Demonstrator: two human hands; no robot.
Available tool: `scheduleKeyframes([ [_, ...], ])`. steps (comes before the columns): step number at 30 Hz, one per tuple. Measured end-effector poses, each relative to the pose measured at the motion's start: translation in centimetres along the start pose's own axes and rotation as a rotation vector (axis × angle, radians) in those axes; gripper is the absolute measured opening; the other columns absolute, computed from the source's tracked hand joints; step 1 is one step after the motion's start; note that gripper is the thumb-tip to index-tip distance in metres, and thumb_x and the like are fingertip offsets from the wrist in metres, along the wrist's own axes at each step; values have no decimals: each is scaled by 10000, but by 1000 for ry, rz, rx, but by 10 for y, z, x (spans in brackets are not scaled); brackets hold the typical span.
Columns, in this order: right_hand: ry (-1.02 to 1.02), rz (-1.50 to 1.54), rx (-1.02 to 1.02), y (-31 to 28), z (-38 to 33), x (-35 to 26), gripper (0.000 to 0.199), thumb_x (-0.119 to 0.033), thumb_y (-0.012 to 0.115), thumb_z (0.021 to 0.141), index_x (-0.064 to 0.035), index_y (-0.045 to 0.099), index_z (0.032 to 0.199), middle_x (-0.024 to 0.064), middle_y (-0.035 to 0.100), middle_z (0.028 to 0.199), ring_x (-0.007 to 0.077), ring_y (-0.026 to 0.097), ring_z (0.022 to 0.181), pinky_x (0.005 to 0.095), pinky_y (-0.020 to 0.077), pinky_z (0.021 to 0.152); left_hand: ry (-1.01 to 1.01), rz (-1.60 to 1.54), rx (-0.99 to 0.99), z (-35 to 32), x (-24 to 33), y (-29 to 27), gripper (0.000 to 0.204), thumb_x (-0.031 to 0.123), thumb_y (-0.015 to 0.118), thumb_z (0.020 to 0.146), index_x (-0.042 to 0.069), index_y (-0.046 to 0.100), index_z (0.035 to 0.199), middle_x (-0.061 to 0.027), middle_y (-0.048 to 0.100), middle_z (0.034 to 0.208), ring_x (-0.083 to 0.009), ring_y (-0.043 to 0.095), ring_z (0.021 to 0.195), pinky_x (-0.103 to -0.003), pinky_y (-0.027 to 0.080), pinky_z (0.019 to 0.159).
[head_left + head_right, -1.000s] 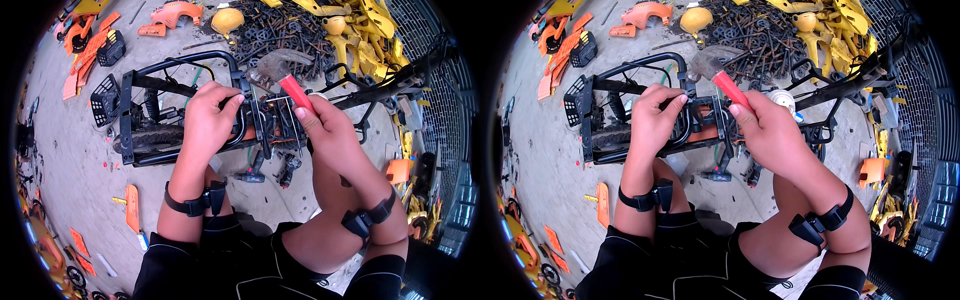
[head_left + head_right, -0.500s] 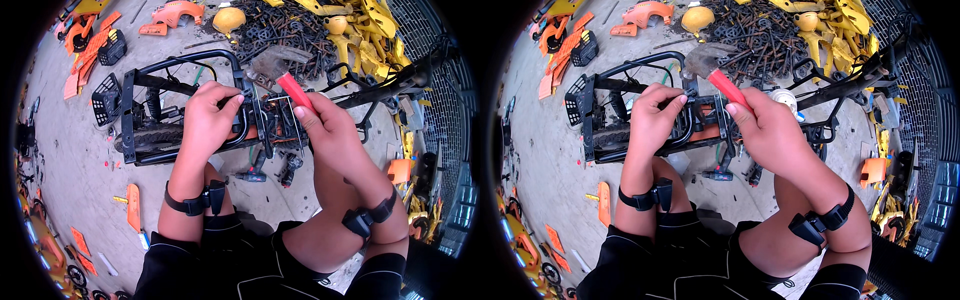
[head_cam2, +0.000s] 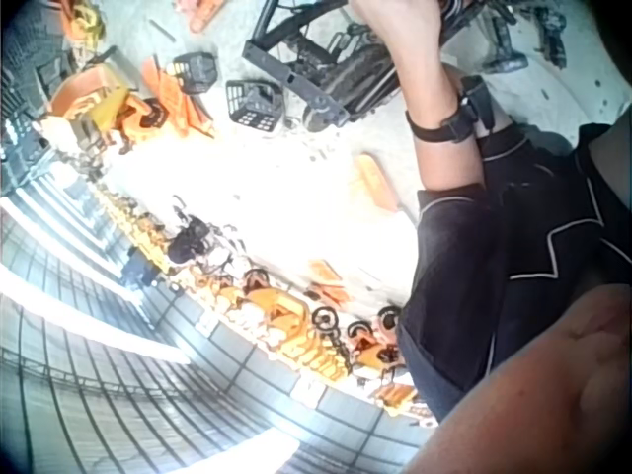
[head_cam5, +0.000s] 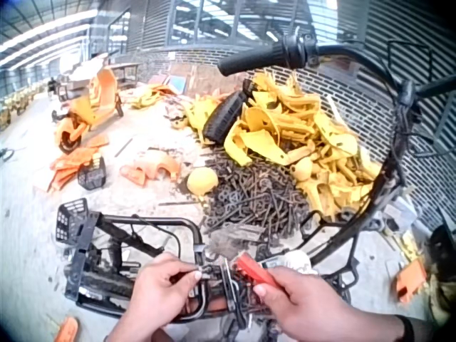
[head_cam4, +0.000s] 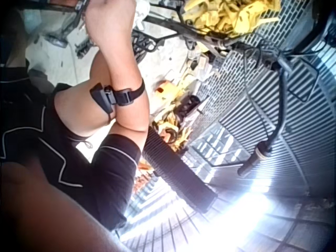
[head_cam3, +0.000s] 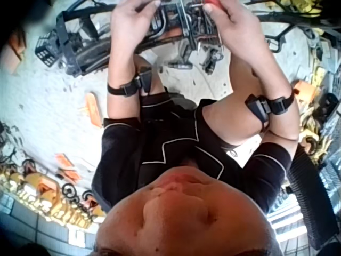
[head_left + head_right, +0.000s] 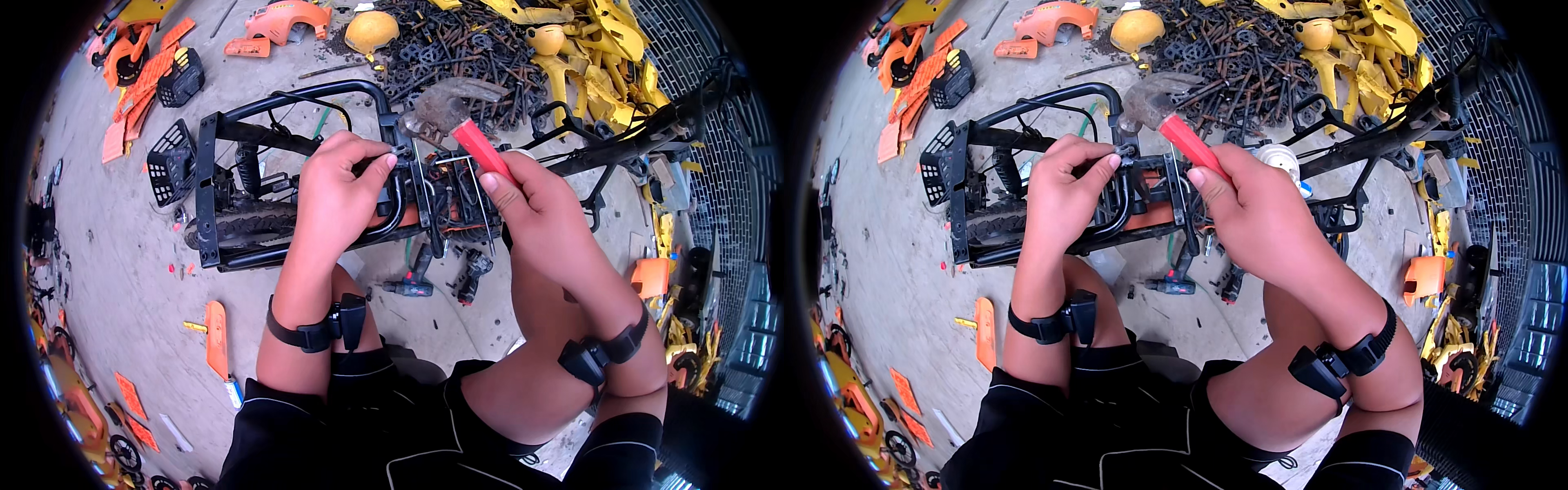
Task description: The person uses a hammer and pliers to detach a component from a black metal bicycle frame while sitting on the floor.
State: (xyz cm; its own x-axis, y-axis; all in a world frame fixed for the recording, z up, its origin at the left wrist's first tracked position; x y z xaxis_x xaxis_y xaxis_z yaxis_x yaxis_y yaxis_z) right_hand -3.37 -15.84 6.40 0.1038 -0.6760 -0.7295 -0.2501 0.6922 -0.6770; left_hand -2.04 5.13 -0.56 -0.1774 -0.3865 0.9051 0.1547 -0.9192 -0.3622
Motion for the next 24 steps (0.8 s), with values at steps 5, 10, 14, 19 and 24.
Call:
scheduleKeyframes([
  [5, 34, -60, -61, 3, 0, 6, 243, -232, 585, 1003, -8, 617, 1091, 103, 588, 679, 189, 565, 606, 346, 456, 588, -14, 0, -2, 1, 1, 2, 113, 44, 742, 852, -17, 726, 945, -68, 619, 805, -148, 603, 734, -272, 473, 680],
  [10, 57, 66, 5, -7, 2, 0, 250, -236, 574, 1013, -8, 626, 1103, 62, 589, 678, 138, 560, 623, 325, 457, 586, -21, -25, 18, 0, -1, 1, 104, 62, 739, 836, -2, 731, 917, -100, 627, 796, -213, 624, 706, -308, 493, 662],
  [14, 63, 39, -33, -6, 3, 10, 261, -235, 577, 1012, -1, 629, 1116, 65, 599, 720, 138, 565, 658, 314, 467, 620, -64, -40, -1, 0, -4, 2, 115, 68, 729, 874, -14, 724, 954, -56, 634, 843, -117, 581, 729, -259, 472, 684],
  [19, 63, 91, -62, 1, 4, 9, 276, -233, 579, 1010, 8, 629, 1136, 76, 603, 756, 143, 567, 673, 313, 469, 633, -94, -7, -2, -1, -7, 2, 163, 113, 710, 907, -25, 709, 994, -46, 631, 854, -101, 569, 733, -256, 470, 693],
  [24, 41, 87, -45, 2, 5, 10, 274, -231, 578, 1009, 8, 630, 1133, 98, 612, 762, 157, 573, 674, 322, 472, 638, -143, -8, 2, 0, -13, 3, 186, 143, 695, 928, -23, 687, 1010, -29, 623, 825, -82, 548, 731, -250, 461, 686],
])
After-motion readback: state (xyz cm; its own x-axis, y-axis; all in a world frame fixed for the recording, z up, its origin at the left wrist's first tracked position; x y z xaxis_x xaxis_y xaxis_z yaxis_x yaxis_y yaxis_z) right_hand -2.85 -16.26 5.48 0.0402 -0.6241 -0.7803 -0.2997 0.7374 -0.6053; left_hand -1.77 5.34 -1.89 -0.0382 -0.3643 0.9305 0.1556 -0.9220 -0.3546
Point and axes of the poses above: each hand's wrist, its own z-axis towards the middle knuckle, its own y-axis out of the palm, x = y × z, the point moved 7 cm from there along z, towards the middle knuckle
